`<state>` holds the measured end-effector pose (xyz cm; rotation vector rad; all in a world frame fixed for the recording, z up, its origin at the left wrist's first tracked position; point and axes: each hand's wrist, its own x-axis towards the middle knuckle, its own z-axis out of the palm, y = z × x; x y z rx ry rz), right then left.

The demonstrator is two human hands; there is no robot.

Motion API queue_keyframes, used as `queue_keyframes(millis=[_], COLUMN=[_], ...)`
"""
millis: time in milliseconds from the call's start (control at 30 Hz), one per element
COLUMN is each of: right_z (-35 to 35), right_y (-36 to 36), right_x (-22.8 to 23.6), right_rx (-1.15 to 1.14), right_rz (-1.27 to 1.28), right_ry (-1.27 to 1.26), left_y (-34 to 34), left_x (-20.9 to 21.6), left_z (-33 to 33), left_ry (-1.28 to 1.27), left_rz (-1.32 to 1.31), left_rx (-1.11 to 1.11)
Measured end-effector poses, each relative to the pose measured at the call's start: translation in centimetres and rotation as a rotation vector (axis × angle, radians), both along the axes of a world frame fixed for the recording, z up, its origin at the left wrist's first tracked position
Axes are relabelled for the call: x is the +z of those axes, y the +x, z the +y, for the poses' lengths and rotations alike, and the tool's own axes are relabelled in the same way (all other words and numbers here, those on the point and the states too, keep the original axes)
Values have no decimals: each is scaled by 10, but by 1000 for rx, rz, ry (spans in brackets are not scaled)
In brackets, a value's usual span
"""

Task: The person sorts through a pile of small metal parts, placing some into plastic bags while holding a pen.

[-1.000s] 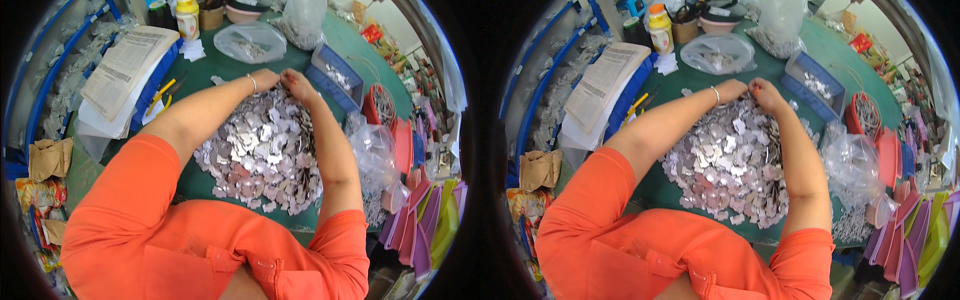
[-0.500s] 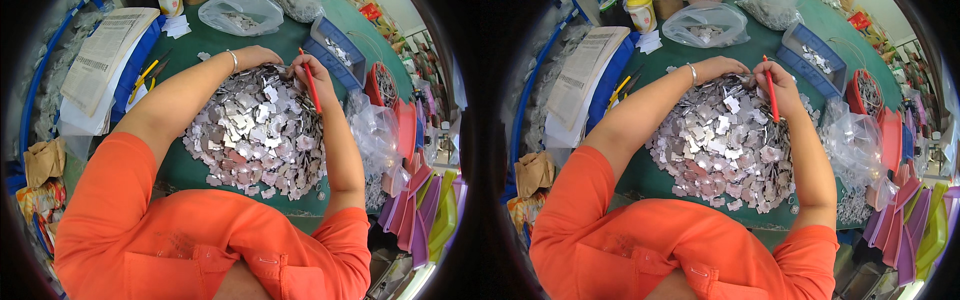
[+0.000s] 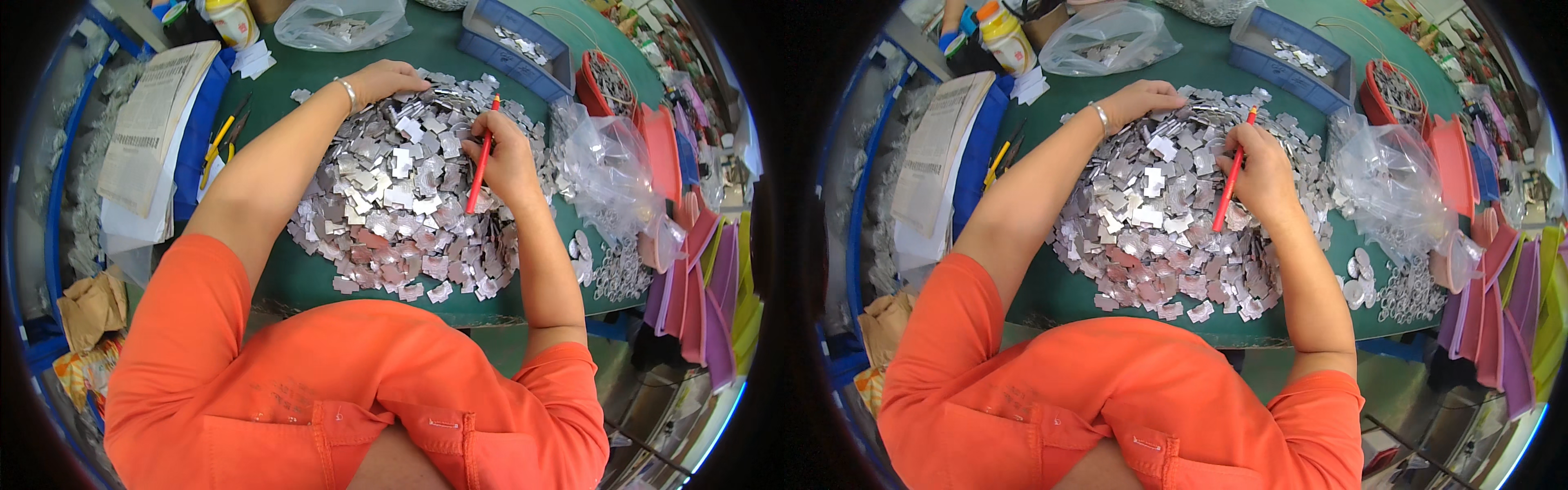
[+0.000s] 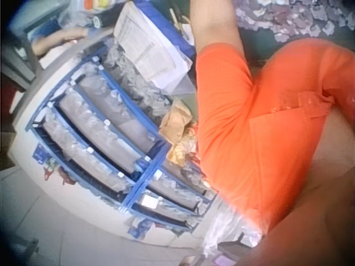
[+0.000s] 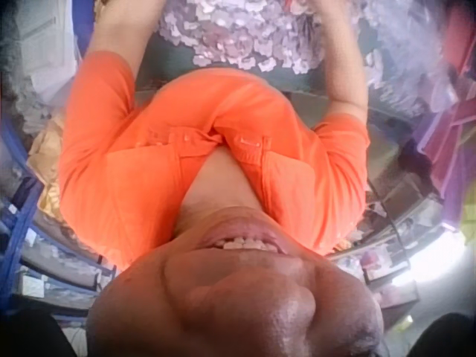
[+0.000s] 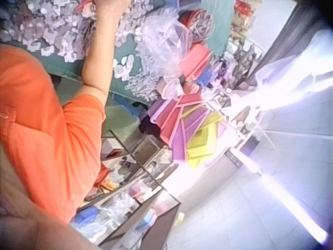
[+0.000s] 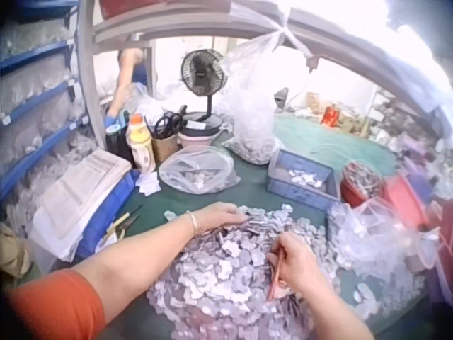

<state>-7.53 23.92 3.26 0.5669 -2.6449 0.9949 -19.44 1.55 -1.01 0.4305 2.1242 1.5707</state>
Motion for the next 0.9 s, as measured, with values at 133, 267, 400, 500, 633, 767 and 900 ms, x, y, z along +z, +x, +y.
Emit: queue_keyframes(millis=[133,267,400,500,633,767,900], right_z=[-2,-2,10,6,50,133,179], right_y=[11,23,36,63,114,157,180], right_x=[-6,-7,-23,-18,-30,-38,-56], right_rx=[-32,-36,-125,-208,-358,-711,-918], right_rz=[-61,-52,153,288,456,596,453], right_ry=[-201,-326,-511,-534,-431,-220,84], left_y=[21,40,65,80,101,110,108], left_x=[12,25,31,28,34,43,40], left_z=[4,3,11,-10,-9,-1,-7], left_ry=[129,264,234,221,239,132,102], left_rz=[-10,-53,72,137,127,261,281], left_rx=[4,55,-1,-36,-172,-239,-230])
